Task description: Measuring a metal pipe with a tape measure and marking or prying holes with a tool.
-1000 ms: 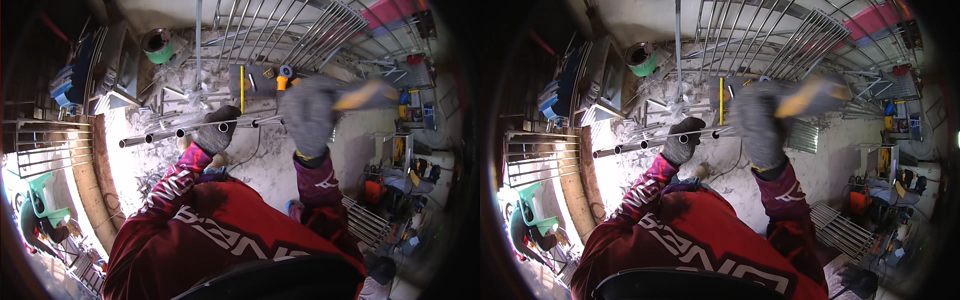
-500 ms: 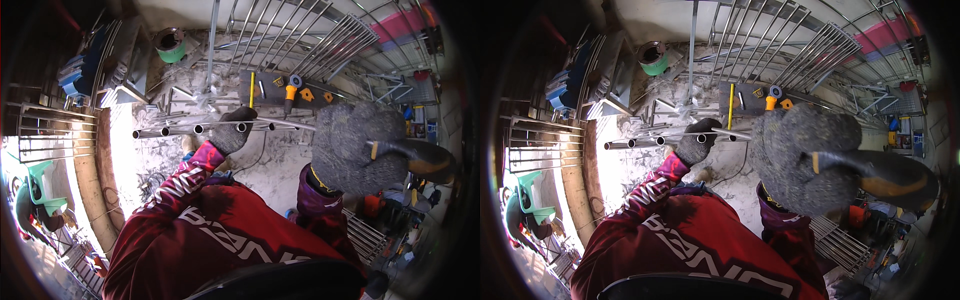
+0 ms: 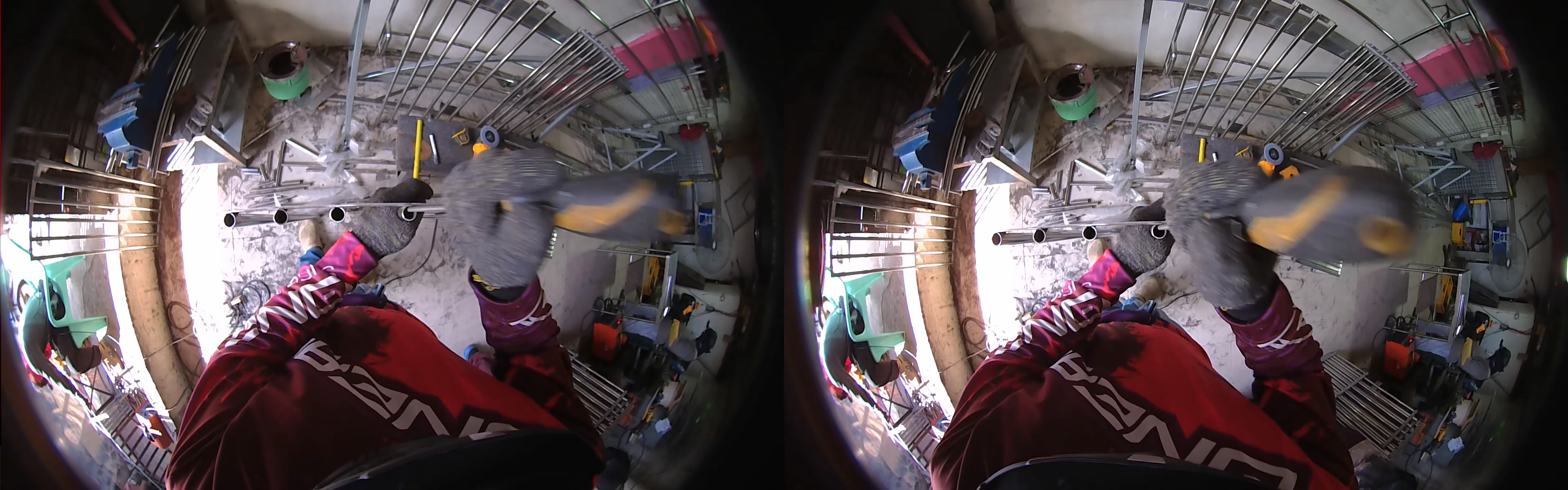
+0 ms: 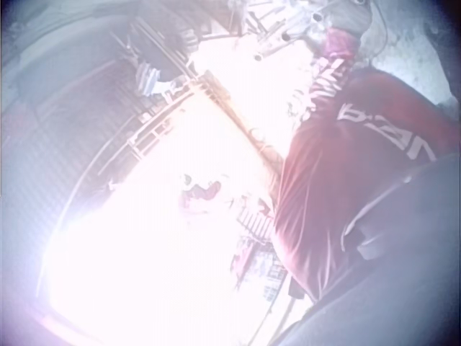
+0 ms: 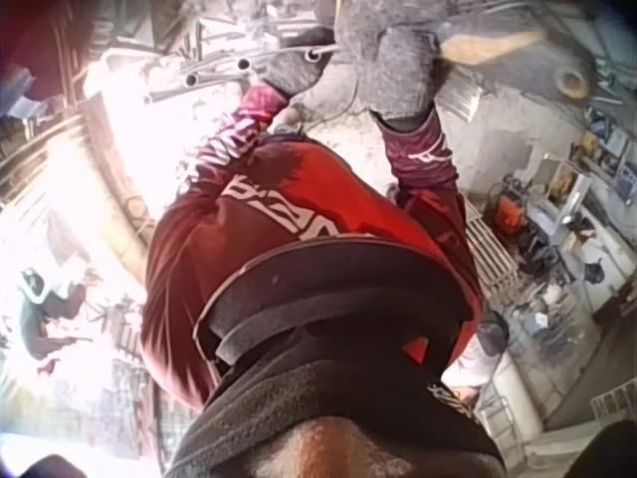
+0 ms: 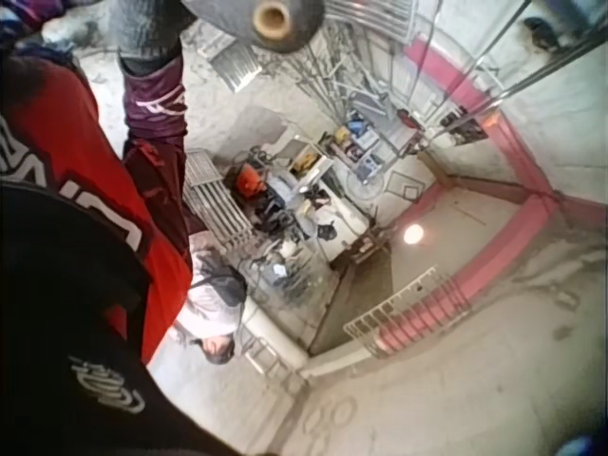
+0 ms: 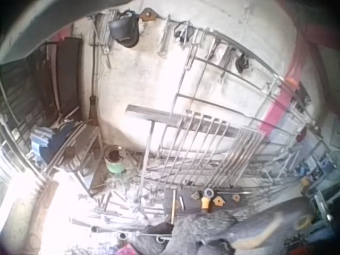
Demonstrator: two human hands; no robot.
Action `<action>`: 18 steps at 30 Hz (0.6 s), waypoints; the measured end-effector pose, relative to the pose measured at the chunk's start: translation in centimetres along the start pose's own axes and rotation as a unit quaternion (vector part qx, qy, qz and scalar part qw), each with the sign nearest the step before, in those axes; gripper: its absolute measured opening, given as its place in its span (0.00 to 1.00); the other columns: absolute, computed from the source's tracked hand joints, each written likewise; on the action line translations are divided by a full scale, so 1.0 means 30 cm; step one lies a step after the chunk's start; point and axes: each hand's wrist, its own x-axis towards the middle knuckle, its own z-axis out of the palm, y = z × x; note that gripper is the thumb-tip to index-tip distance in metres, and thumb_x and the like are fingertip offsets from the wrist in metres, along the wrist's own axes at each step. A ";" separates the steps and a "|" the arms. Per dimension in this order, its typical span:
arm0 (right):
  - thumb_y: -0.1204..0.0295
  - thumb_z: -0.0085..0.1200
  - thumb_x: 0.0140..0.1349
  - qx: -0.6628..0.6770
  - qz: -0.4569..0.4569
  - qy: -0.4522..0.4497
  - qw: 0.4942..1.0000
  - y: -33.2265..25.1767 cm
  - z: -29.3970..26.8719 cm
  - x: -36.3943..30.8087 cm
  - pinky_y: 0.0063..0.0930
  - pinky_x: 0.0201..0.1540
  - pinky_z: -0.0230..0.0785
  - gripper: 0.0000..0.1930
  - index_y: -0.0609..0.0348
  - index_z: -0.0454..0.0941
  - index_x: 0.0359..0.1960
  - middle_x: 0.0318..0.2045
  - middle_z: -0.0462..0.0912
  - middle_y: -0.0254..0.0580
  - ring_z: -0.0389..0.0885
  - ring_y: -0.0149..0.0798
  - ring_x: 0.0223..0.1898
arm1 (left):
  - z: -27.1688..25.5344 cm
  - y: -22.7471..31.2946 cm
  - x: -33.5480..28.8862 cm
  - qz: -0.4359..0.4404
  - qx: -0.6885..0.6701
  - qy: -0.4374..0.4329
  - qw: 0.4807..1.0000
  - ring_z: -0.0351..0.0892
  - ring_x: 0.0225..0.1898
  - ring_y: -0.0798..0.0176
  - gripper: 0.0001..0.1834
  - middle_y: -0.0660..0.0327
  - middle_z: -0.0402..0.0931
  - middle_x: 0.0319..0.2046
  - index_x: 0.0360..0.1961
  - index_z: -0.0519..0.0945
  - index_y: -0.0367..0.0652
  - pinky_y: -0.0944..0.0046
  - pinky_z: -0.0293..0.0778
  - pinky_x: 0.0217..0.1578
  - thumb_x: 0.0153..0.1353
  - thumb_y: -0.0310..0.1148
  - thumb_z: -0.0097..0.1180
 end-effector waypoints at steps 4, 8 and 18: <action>0.69 0.61 0.56 0.671 0.241 -0.085 0.696 0.132 -0.049 0.077 0.38 0.55 0.68 0.14 0.59 0.72 0.40 0.35 0.75 0.42 0.74 0.36 0.42 | 0.038 -0.016 -0.005 0.026 -0.049 0.060 0.997 0.80 0.40 0.41 0.12 0.48 0.79 0.38 0.42 0.77 0.41 0.50 0.77 0.37 0.57 0.27 0.50; 0.72 0.57 0.57 0.520 0.179 0.027 0.835 0.177 -0.195 0.006 0.35 0.51 0.69 0.10 0.59 0.72 0.38 0.35 0.74 0.41 0.74 0.36 0.39 | -0.005 0.011 0.022 -0.026 -0.015 -0.013 0.999 0.80 0.40 0.40 0.15 0.48 0.80 0.40 0.45 0.77 0.42 0.51 0.77 0.39 0.55 0.27 0.50; 0.69 0.44 0.65 0.842 0.065 -0.118 0.522 0.078 0.077 -0.047 0.30 0.39 0.67 0.09 0.53 0.70 0.26 0.26 0.70 0.31 0.69 0.30 0.30 | 0.027 -0.044 0.049 0.026 -0.027 0.016 0.999 0.80 0.37 0.44 0.13 0.50 0.78 0.35 0.43 0.77 0.38 0.55 0.76 0.37 0.55 0.26 0.53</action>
